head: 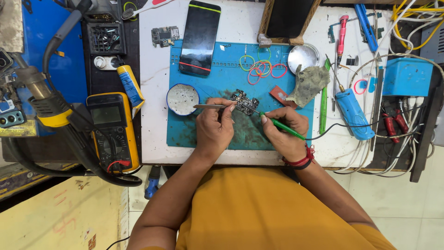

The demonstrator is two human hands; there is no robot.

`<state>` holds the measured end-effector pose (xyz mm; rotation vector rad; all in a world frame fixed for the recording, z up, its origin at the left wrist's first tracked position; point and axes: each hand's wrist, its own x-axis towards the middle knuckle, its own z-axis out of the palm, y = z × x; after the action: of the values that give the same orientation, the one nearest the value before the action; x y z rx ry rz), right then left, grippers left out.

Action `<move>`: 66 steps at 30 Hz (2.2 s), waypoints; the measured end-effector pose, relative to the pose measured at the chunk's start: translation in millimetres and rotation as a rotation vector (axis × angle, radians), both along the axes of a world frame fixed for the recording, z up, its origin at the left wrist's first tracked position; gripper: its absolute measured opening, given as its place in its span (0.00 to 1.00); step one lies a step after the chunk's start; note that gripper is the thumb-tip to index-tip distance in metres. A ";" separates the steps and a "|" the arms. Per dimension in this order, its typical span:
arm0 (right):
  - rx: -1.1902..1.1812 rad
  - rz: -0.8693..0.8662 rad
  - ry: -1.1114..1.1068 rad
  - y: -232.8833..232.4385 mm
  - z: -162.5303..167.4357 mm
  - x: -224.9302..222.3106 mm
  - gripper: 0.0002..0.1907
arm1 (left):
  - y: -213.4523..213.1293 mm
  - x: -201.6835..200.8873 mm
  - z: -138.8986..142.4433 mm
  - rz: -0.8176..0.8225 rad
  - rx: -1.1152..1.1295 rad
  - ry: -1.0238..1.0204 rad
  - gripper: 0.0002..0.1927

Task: The person uses a soldering iron and tweezers to work on a small circuit board, repeatedly applying heat to specific points while holding the board steady. The person occasionally repositions the board and adjusts the tool contact, continuing the soldering process throughout the clip.

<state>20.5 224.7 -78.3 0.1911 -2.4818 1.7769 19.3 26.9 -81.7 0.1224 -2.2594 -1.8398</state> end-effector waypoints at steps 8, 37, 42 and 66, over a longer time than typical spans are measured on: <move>-0.014 0.002 0.008 -0.3 -0.9 -0.4 0.05 | 0.0 -0.6 -1.3 -0.005 -0.001 0.007 0.03; 0.009 -0.029 -0.003 -0.4 1.0 -0.3 0.06 | 1.0 -1.4 -0.2 -0.009 0.004 0.018 0.03; -0.009 -0.015 0.004 0.4 0.0 -0.2 0.05 | 1.0 -1.6 0.5 -0.012 -0.005 -0.008 0.03; -0.021 -0.022 0.001 2.5 -1.3 -0.3 0.05 | 1.3 -1.8 0.7 -0.009 0.005 0.004 0.03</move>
<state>20.2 227.1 -79.7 0.1628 -2.4535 1.7927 17.5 28.2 -81.0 0.1095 -2.2563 -1.8486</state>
